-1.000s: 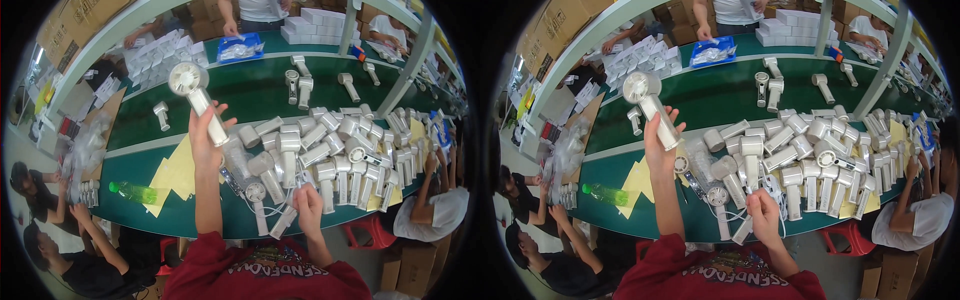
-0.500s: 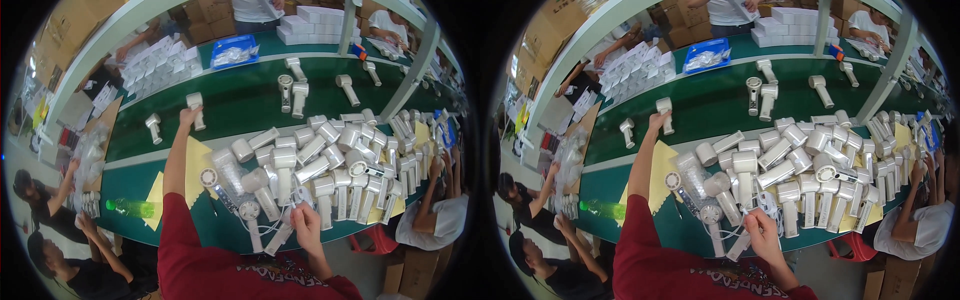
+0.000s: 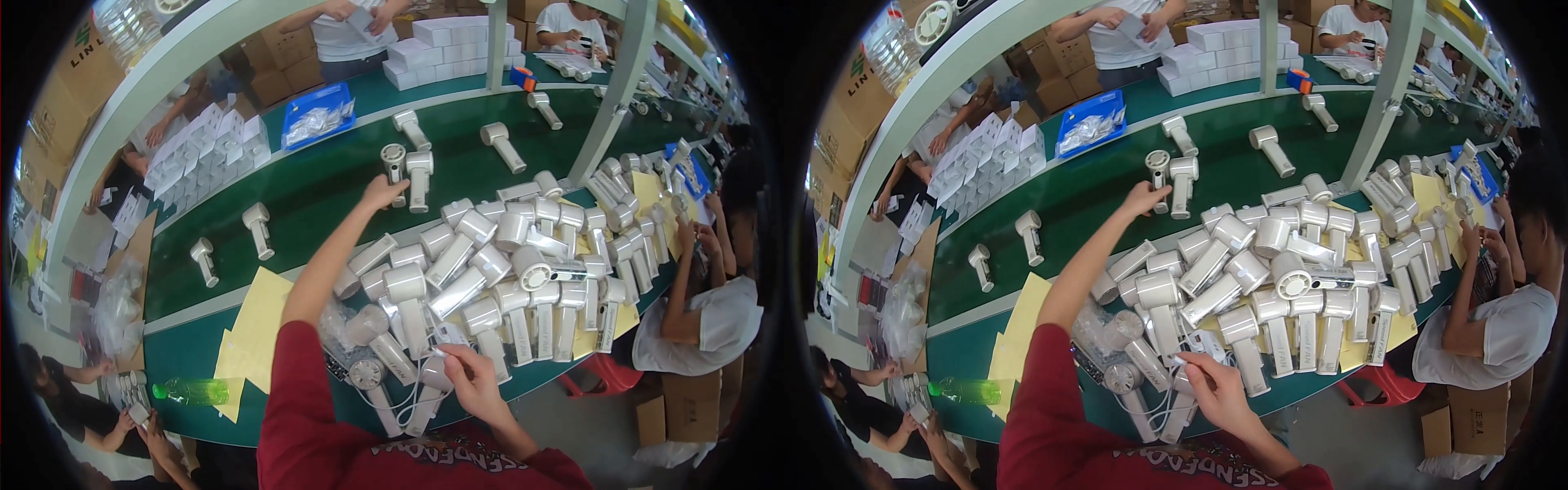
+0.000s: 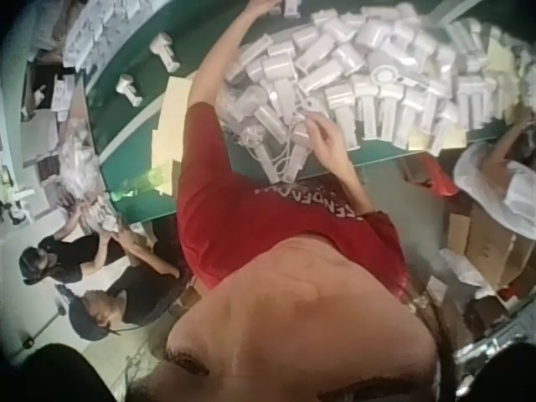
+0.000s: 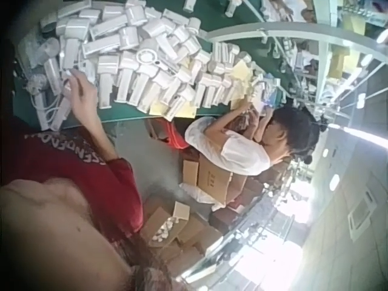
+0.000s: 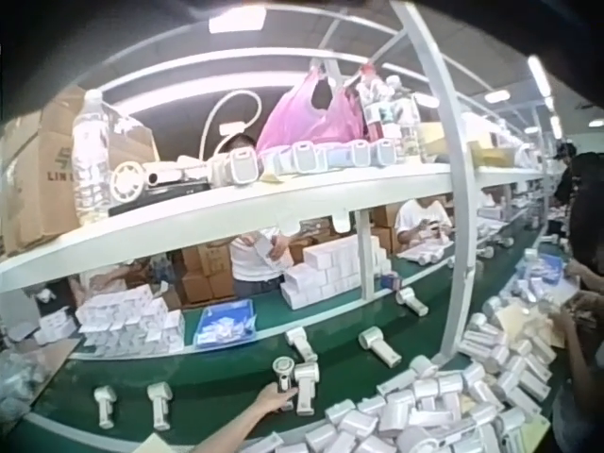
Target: The person assembles portable fans by hand from hand fan parts and plastic casings, then applies stickers to the finished fans.
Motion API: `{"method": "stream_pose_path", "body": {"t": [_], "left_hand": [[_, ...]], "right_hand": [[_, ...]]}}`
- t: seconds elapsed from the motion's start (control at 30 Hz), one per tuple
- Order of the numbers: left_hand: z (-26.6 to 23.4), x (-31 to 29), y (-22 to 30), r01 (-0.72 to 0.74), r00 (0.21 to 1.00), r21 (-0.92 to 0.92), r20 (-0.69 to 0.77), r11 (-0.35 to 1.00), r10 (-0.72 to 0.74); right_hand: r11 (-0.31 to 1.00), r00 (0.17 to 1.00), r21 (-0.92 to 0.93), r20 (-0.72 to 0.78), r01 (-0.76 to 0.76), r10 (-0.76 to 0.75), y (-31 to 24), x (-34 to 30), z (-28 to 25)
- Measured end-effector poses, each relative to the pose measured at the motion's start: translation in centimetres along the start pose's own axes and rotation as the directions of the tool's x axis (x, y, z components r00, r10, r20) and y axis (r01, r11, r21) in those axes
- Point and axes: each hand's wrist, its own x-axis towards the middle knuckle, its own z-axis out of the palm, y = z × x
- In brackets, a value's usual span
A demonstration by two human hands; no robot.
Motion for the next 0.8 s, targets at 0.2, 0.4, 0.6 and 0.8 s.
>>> {"method": "stream_pose_path", "body": {"t": [0.2, 0.4, 0.6, 0.8], "left_hand": [[-3.0, -2.2, -1.2, 0.105, 0.979, -0.599, -0.079, 0.794, -0.189], [-4.3, -19.1, 8.2, 0.040, 0.999, -0.997, 0.039, -0.064, 0.022], [-2.4, -30.4, 12.2, -0.102, 0.992, -0.980, -0.113, -0.168, 0.058], [-1.9, -33.4, 12.5, -0.341, 0.934, -0.929, -0.352, 0.140, -0.057]], "right_hand": [[1.000, 1.000, -0.008, -0.029, -0.004, 0.004, 0.4, -0.7, -1.4], [0.976, 0.978, 0.079, -0.056, 0.204, -0.200, -2.0, 2.9, 0.9], [0.909, 0.884, -0.036, -0.218, 0.416, -0.414, -3.5, 3.7, 5.9], [0.707, 0.731, -0.431, -0.143, 0.561, -0.668, -3.5, 2.0, 6.4]]}}
